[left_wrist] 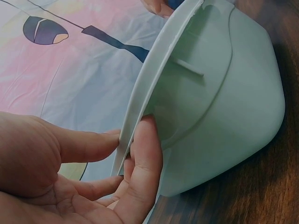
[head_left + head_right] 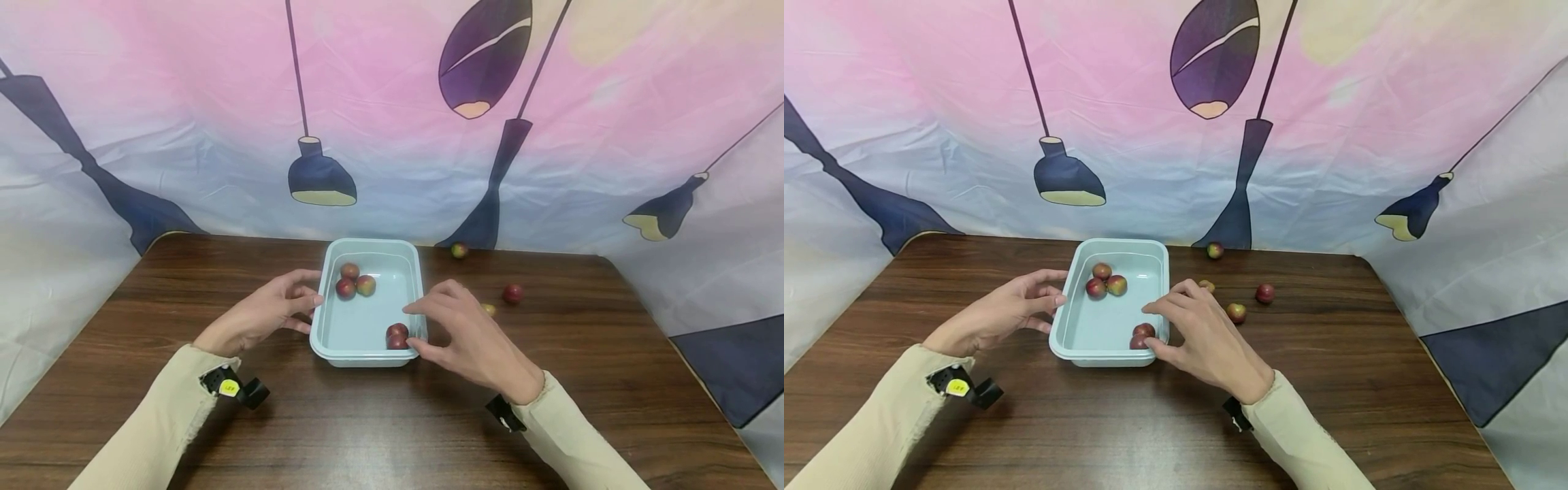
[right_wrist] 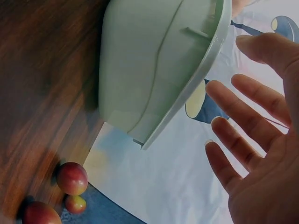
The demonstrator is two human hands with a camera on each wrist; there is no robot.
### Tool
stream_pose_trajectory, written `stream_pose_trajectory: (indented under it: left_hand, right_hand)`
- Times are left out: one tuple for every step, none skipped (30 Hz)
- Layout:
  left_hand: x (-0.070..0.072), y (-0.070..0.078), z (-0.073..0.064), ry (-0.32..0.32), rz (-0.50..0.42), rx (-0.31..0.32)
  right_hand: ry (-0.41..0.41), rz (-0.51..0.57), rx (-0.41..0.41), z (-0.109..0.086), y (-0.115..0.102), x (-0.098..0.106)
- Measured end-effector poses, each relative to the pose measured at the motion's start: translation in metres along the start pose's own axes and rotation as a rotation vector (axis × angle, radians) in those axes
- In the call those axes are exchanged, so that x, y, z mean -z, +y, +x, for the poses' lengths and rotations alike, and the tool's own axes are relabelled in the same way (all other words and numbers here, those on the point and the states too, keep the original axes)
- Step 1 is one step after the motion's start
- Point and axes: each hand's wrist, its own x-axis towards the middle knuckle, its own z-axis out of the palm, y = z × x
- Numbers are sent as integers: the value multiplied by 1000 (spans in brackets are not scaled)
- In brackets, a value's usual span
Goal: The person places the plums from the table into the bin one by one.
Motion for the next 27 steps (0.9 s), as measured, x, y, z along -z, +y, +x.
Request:
stream_pose_trajectory:
  left_hand:
    - [0,0,0,0,1,-1]
    - [0,0,0,0,1,-1]
    - [0,0,0,1,1,-2]
    - [0,0,0,2,1,-2]
    - [0,-1,0,2,1,-2]
    - [0,-1,0,2,1,-3]
    - [0,-1,0,2,0,-4]
    - [0,-1,0,1,-1,-3]
    - [0,-1,-1,2,-2,-3]
    - [0,-1,-1,2,-1,-2]
    - [0,0,-1,2,-2,-1]
    - [0,0,-1,3,0,0]
    - [0,0,-1,4,0,1]
    - [0,0,-1,5,1,1]
    - [0,0,-2,5,1,1]
    - [0,0,-2,4,1,1]
    - [0,0,-2,3,1,1]
    - [-1,0,-1,3,2,0]
    - [-1,0,-1,2,1,-1]
    - [-1,0,-1,1,1,-2]
    - [-1,0,-1,1,1,-2]
    - [-1,0,-1,1,1,-3]
    - [-1,0,-1,2,1,-5]
    - [-1,0,0,2,0,-6]
    - [-1,0,0,2,0,-6]
    - [-1,0,0,1,-1,-8]
    - [0,-1,0,0,-2,-8]
  right_hand:
    - [-4,0,-8,0,0,1]
    - [-6,0,-16,0,1,1]
    - [-7,-1,-24,0,1,2]
    - [-7,-3,-31,0,1,3]
    - [-4,-7,-35,0,2,5]
    - [-1,-12,-39,0,2,6]
    - [3,-15,-40,0,3,7]
    - [8,-18,-41,0,3,9]
    - [16,-20,-41,0,4,10]
    - [24,-24,-38,0,5,12]
    - [32,-25,-36,1,6,13]
    - [41,-25,-35,1,7,15]
    - [49,-26,-32,1,9,16]
    - [55,-25,-31,2,10,17]
    - [62,-24,-31,2,11,18]
    - [65,-23,-34,2,12,19]
    - [66,-23,-40,2,14,20]
    - [67,-24,-49,2,15,21]
    - [67,-26,-59,1,16,22]
    - [67,-31,-70,1,17,24]
    - [65,-35,-81,1,18,25]
    - [64,-40,-93,1,20,26]
    - [64,-44,-105,2,21,27]
    - [65,-45,-115,2,22,28]
    - [68,-46,-119,3,23,29]
    - [70,-46,-123,4,24,30]
    - [73,-46,-127,5,25,30]
